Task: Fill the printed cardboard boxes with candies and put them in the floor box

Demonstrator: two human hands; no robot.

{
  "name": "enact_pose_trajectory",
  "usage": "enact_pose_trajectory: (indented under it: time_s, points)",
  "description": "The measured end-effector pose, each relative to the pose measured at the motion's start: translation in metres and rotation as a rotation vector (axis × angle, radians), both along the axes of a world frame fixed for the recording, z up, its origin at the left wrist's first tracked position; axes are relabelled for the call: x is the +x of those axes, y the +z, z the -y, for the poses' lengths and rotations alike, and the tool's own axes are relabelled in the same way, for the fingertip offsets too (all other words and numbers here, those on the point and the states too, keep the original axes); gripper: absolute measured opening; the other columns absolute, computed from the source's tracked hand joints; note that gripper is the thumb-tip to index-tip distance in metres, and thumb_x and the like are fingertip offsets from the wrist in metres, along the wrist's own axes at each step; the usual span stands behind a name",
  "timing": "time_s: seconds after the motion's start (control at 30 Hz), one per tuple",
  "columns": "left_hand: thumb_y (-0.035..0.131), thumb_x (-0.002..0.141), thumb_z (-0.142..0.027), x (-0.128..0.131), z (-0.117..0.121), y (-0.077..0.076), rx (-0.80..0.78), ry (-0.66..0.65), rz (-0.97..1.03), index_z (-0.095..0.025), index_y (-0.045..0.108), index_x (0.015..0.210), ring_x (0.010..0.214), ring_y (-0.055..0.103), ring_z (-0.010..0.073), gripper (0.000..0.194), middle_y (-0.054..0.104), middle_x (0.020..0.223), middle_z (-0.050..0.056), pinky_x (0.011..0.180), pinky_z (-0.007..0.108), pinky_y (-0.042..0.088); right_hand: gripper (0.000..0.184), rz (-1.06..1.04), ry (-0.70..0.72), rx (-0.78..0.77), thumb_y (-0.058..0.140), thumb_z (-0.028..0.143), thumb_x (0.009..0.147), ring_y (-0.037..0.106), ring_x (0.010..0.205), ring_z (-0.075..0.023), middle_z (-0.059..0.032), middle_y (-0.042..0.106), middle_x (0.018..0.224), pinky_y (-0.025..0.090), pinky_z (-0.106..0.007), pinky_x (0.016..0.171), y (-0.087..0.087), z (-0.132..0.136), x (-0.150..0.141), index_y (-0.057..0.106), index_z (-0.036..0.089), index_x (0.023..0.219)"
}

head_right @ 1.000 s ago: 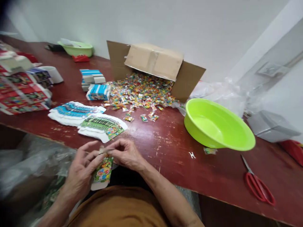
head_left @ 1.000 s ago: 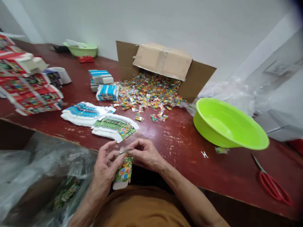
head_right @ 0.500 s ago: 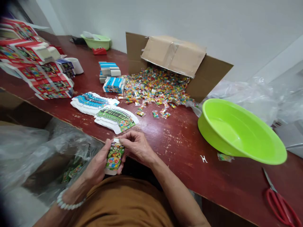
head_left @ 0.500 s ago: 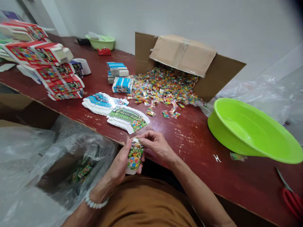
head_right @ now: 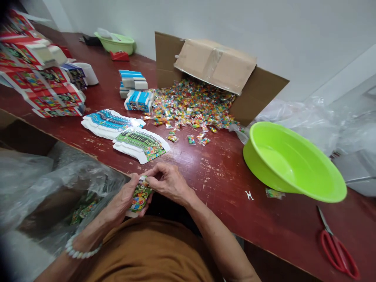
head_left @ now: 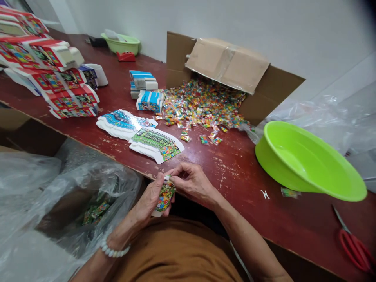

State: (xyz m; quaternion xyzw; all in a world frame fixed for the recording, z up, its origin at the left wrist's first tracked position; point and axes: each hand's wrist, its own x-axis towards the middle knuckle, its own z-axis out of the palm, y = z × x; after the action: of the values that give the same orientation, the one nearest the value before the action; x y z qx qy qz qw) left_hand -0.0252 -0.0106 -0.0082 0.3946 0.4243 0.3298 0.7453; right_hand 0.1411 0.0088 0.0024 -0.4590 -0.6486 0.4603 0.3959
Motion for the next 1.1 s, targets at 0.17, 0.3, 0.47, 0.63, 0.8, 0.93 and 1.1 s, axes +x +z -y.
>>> enact_pose_trajectory:
  time_s: [0.17,0.3,0.47,0.63,0.8,0.93,1.1]
  points:
    - [0.049,0.083,-0.081,-0.004,-0.002,-0.001,0.006,0.004,-0.004,-0.018,0.059,0.138,0.035,0.056,0.0126,0.084,0.065,0.057,0.001,0.034,0.018,0.04,0.013,-0.101,0.095,-0.067,0.066,0.029,0.088,0.068,0.077,-0.0166,-0.0055,0.076,0.095,0.053,-0.028,0.068,0.005,-0.002,0.002,0.07,0.018,0.083]
    - [0.05,0.083,-0.081,0.0,-0.001,-0.006,-0.061,0.042,0.015,-0.019,0.054,0.141,0.034,0.056,0.0134,0.085,0.064,0.056,-0.001,0.032,0.019,0.041,0.013,-0.115,0.236,-0.015,0.062,0.027,0.093,0.067,0.098,-0.0194,-0.0071,0.072,0.113,0.053,-0.035,0.087,0.011,0.006,0.004,0.069,0.019,0.084]
    - [0.073,0.081,-0.059,0.003,0.001,-0.007,-0.122,0.146,0.167,-0.027,0.052,0.136,0.05,0.066,0.0159,0.067,0.07,0.073,-0.001,0.047,0.024,0.054,0.016,0.072,0.153,0.152,0.06,0.029,0.095,0.065,0.099,-0.0183,-0.0045,0.071,0.109,0.051,-0.034,0.09,-0.002,-0.009,0.013,0.074,0.024,0.102]
    - [0.084,0.076,-0.041,-0.013,0.019,-0.017,-0.254,0.161,0.189,-0.024,0.062,0.116,0.089,0.073,0.0224,0.049,0.076,0.109,0.007,0.073,0.029,0.058,0.032,0.57,-0.549,0.162,0.05,0.026,0.097,0.059,0.115,-0.0243,-0.0114,0.067,0.125,0.045,-0.041,0.102,-0.014,-0.08,0.082,0.069,0.021,0.123]
    - [0.085,0.071,-0.045,-0.063,0.027,-0.036,-0.137,0.103,-0.093,-0.019,0.068,0.092,0.076,0.069,0.0212,0.038,0.076,0.086,0.005,0.072,0.029,0.053,0.031,0.693,-0.65,0.071,0.066,0.024,0.087,0.049,0.128,-0.0357,-0.0184,0.062,0.136,0.036,-0.053,0.108,-0.025,-0.114,0.145,0.07,0.016,0.117]
    - [0.087,0.065,-0.044,-0.108,0.014,-0.04,0.061,-0.223,-0.387,-0.022,0.075,0.093,0.078,0.066,0.024,0.038,0.074,0.081,0.002,0.069,0.028,0.049,0.024,0.687,-0.614,0.059,0.054,0.015,0.091,0.056,0.12,-0.0331,-0.0219,0.069,0.121,0.038,-0.049,0.107,-0.031,-0.103,0.152,0.072,0.011,0.108]
    - [0.08,0.073,-0.05,-0.107,0.003,-0.029,0.01,-0.416,-0.339,-0.021,0.069,0.094,0.078,0.065,0.022,0.038,0.069,0.086,0.002,0.065,0.026,0.048,0.027,0.51,-0.521,0.033,0.05,0.029,0.095,0.067,0.095,-0.0242,-0.0135,0.072,0.104,0.052,-0.04,0.089,-0.016,-0.068,0.116,0.069,0.014,0.109]
